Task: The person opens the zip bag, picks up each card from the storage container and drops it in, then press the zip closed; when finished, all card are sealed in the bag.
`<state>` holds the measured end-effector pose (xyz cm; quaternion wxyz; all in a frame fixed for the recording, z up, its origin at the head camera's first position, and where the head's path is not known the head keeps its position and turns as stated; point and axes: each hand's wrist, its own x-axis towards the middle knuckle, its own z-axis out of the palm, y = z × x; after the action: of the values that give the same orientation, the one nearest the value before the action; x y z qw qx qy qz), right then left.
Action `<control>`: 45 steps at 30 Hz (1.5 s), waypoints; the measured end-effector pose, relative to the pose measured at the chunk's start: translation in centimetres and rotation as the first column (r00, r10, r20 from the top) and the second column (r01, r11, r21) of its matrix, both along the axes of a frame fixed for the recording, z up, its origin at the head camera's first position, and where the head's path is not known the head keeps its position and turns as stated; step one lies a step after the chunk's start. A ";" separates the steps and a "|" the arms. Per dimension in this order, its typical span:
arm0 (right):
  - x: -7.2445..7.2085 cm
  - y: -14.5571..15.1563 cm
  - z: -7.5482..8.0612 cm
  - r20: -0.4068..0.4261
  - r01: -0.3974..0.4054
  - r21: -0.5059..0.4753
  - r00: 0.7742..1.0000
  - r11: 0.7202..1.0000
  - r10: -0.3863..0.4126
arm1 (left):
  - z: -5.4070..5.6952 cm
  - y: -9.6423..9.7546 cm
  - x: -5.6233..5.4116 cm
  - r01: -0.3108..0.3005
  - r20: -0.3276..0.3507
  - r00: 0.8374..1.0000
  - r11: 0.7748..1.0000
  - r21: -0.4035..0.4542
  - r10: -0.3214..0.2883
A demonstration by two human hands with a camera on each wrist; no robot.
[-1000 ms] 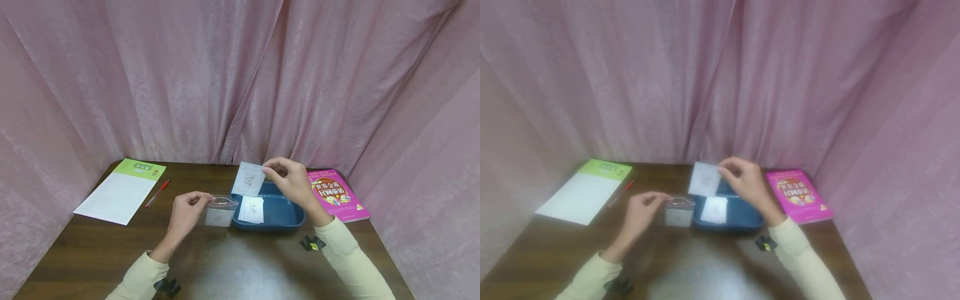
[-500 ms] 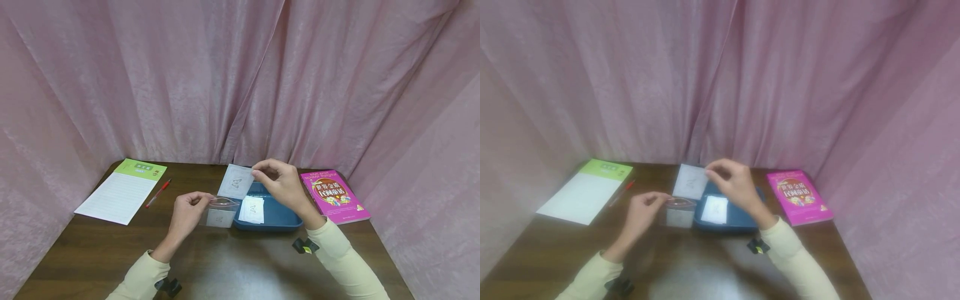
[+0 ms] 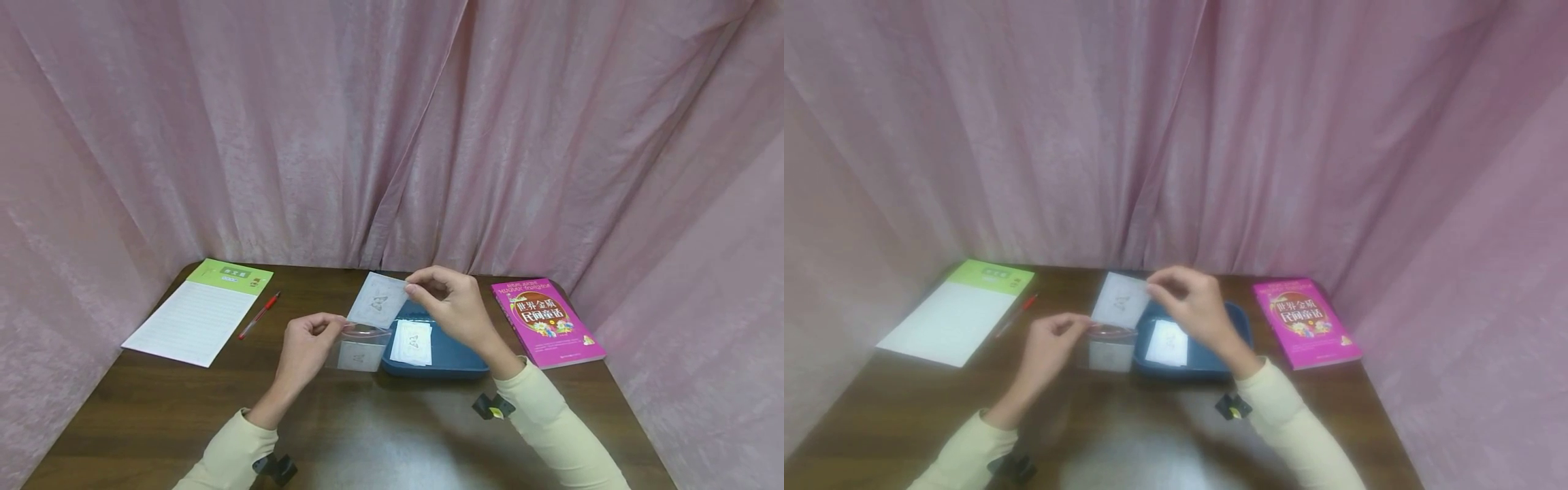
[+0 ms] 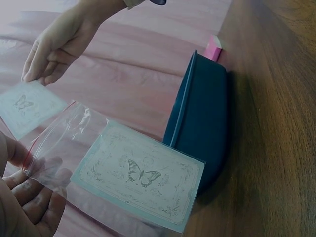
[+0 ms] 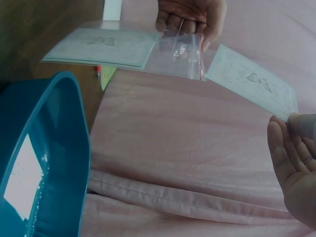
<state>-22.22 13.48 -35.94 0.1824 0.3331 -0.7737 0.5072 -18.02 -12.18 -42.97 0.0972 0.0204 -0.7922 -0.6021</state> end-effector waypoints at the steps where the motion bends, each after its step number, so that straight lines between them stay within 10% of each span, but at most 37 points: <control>1: 0.0 0.0 -0.1 0.003 0.003 0.004 1.000 1.000 -0.003 | 0.0 0.0 0.0 -0.001 -0.001 1.000 1.000 0.002 0.001; 45: -0.1 -1.5 -3.5 0.109 -0.027 0.115 0.994 0.993 0.014 | 0.3 0.6 0.1 -0.035 -0.047 0.998 0.999 0.021 0.036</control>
<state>-22.37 12.03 -39.47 0.1153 0.3232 -0.8072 0.4802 -17.90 -11.57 -42.67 0.1265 0.0210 -0.7832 -0.6084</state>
